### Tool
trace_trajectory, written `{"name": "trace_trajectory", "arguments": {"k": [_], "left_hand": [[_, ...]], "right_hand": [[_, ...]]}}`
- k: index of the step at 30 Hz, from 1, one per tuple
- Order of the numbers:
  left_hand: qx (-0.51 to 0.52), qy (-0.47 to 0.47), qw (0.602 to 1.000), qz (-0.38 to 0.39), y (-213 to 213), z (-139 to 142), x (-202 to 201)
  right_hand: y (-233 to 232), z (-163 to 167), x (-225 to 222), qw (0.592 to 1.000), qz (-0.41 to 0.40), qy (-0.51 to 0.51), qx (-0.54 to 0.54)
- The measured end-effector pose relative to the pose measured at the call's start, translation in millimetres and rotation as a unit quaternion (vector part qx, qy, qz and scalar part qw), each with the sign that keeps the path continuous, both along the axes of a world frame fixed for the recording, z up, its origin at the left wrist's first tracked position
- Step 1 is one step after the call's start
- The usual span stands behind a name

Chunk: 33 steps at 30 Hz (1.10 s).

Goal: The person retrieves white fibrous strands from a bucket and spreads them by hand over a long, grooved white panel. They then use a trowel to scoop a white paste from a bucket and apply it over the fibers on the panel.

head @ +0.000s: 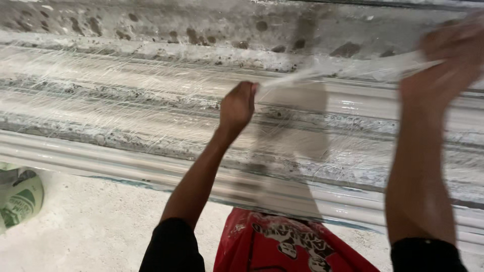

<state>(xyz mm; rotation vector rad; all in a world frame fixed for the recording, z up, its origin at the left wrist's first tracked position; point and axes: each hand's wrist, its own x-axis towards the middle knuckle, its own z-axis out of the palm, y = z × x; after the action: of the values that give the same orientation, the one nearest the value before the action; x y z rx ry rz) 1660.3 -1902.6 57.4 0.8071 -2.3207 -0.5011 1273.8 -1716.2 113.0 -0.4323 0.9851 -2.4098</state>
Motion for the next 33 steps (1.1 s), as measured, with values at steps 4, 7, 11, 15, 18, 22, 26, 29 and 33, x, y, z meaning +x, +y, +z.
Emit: {"name": "trace_trajectory", "arguments": {"k": [4,7,11,15,18,22,26,29,33], "left_hand": [[-0.051,-0.207,0.974,0.071,-43,-26,7],[-0.118,-0.233,0.958,0.12,-52,-34,20],[-0.103,-0.287,0.943,0.134,-58,-36,43],[-0.085,-0.236,0.951,0.183,-66,-26,50],[-0.196,-0.214,0.932,0.217,-45,2,35],[0.147,-0.043,0.987,0.055,20,53,-6],[0.319,0.09,0.938,-0.102,69,66,-23],[0.199,0.14,0.962,-0.125,59,45,-26],[0.072,-0.012,0.991,-0.113,26,9,-49]], "right_hand": [[16,9,-13,0.994,-0.05,0.101,0.014],[10,1,23,0.991,-0.047,0.12,0.026],[-7,-18,76,0.979,-0.105,-0.163,0.061],[-25,-48,122,0.984,-0.046,-0.134,0.108],[-39,-59,157,0.98,-0.002,-0.174,0.1],[-57,-38,205,0.98,0.09,-0.167,0.054],[-52,-2,195,0.974,0.103,-0.137,0.15],[-25,14,135,0.961,0.019,-0.08,0.264],[10,30,41,0.985,-0.15,-0.005,0.08]]}}
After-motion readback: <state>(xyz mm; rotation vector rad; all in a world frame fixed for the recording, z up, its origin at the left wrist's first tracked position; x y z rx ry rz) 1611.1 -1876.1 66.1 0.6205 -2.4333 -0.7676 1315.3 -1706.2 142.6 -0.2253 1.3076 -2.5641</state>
